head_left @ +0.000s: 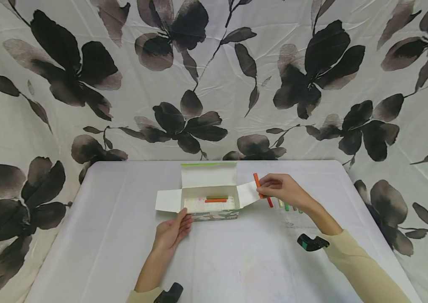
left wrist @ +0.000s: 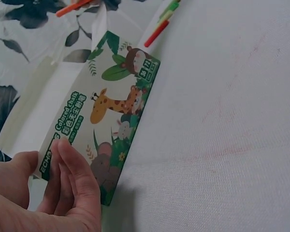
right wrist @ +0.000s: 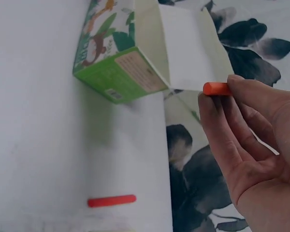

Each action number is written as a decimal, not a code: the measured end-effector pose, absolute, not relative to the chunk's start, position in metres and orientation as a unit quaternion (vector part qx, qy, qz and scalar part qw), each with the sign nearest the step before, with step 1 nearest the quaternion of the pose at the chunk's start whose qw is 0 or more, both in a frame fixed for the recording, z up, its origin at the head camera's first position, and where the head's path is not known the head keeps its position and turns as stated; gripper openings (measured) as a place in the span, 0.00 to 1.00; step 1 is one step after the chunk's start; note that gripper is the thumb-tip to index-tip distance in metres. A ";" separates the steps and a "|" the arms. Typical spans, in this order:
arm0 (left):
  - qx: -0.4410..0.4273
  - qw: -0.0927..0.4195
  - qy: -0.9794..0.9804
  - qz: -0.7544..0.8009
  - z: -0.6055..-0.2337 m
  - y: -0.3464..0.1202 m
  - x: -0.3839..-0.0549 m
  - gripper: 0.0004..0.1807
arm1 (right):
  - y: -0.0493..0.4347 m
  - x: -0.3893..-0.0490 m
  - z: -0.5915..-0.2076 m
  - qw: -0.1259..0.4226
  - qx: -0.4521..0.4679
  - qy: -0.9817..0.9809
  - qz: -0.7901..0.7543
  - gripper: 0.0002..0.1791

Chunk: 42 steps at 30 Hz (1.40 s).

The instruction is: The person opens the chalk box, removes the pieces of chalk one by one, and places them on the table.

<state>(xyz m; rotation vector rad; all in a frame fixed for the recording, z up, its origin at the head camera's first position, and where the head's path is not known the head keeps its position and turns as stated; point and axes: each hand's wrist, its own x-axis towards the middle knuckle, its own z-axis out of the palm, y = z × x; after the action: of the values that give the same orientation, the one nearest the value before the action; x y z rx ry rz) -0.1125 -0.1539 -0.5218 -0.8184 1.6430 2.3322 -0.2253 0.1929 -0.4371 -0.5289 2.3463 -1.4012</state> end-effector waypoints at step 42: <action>-0.267 0.086 0.548 0.788 -0.525 -0.157 -0.110 0.27 | 0.229 -0.162 -0.522 0.188 -0.049 0.855 -0.481 0.15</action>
<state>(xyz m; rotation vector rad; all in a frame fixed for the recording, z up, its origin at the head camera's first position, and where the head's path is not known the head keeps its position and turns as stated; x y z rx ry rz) -0.1096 -0.1572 -0.5251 -0.7950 1.6337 2.3490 -0.1624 0.2287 -0.5218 -0.1374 2.4054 -1.3530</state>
